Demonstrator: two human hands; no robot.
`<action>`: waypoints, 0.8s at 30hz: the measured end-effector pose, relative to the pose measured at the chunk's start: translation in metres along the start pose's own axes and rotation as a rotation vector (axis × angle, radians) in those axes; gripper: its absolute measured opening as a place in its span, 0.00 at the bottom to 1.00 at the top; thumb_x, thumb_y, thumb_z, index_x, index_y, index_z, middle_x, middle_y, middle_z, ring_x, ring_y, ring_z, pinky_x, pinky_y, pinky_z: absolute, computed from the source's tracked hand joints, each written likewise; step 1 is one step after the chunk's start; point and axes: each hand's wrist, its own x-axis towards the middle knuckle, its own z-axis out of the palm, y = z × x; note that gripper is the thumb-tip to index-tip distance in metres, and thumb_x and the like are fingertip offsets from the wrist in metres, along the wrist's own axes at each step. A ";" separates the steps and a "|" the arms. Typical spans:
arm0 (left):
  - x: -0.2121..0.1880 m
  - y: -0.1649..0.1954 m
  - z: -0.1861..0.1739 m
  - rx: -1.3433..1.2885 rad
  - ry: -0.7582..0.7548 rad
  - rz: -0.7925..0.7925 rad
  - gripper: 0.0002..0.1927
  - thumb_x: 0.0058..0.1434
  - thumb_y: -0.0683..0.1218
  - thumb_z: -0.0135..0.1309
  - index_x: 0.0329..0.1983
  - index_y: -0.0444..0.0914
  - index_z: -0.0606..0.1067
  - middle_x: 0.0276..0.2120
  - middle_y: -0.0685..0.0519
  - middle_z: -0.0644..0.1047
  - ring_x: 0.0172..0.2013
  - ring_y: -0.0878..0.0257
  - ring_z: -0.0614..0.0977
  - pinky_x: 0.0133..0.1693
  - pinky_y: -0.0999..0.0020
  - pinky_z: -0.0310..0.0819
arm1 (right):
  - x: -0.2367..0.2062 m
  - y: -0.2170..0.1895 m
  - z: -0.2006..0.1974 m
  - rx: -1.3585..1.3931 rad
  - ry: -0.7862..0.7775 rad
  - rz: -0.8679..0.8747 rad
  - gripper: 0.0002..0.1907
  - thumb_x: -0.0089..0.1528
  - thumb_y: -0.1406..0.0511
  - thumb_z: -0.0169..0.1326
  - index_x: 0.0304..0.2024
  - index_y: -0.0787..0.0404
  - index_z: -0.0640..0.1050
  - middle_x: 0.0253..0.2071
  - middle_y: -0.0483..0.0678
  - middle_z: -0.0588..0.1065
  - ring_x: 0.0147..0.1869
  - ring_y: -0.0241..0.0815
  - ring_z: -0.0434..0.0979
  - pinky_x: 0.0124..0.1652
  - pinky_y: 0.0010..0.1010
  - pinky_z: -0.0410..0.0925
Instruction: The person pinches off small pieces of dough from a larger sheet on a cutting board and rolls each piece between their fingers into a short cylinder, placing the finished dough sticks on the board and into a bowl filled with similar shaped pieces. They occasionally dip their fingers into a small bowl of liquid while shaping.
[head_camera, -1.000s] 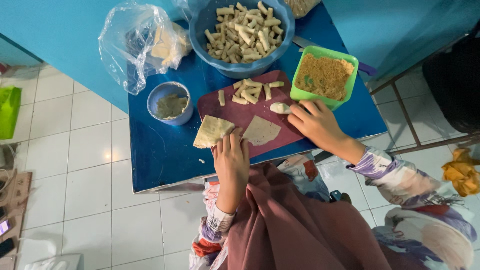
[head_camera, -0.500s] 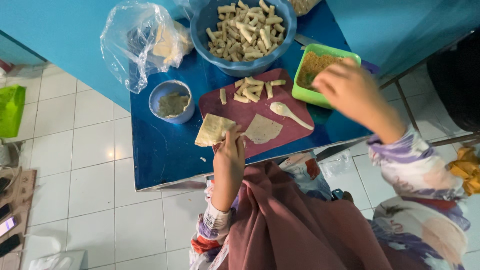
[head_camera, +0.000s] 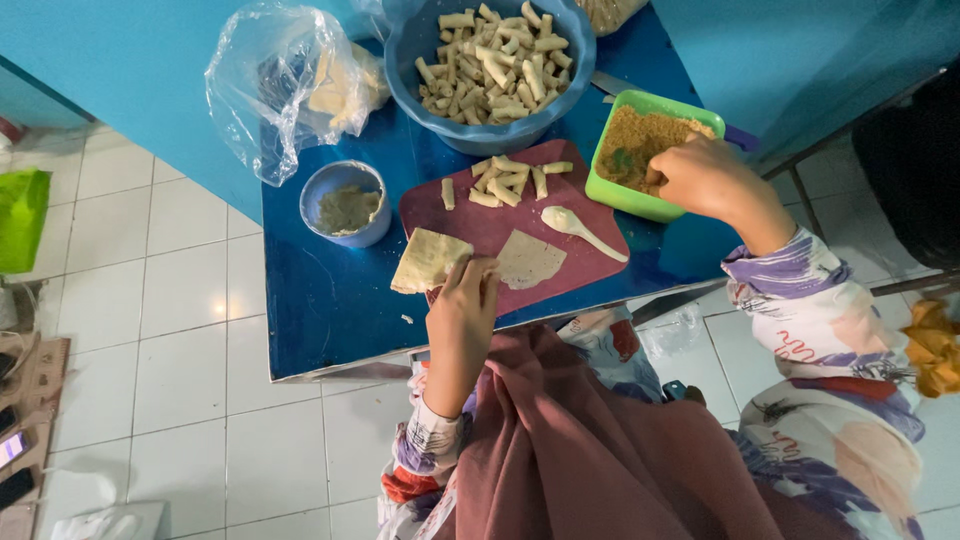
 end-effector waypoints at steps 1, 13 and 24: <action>0.000 0.000 0.001 -0.003 0.000 -0.003 0.06 0.68 0.45 0.51 0.44 0.41 0.76 0.44 0.47 0.79 0.41 0.43 0.80 0.39 0.53 0.75 | 0.000 0.001 0.001 0.015 0.009 -0.011 0.14 0.53 0.68 0.53 0.39 0.55 0.85 0.38 0.55 0.81 0.49 0.61 0.79 0.59 0.50 0.67; 0.002 -0.004 0.006 -0.127 0.005 0.014 0.08 0.67 0.42 0.53 0.48 0.37 0.76 0.42 0.44 0.79 0.41 0.43 0.81 0.41 0.55 0.74 | -0.004 -0.010 -0.025 0.112 0.138 -0.109 0.08 0.57 0.65 0.59 0.36 0.58 0.86 0.29 0.57 0.80 0.40 0.59 0.78 0.62 0.45 0.65; 0.005 0.006 0.005 -0.173 -0.010 -0.002 0.10 0.69 0.42 0.50 0.51 0.38 0.76 0.39 0.42 0.78 0.38 0.44 0.81 0.39 0.56 0.74 | -0.011 -0.098 -0.065 0.329 0.286 -0.442 0.05 0.63 0.63 0.59 0.33 0.56 0.82 0.28 0.44 0.81 0.27 0.41 0.77 0.56 0.41 0.63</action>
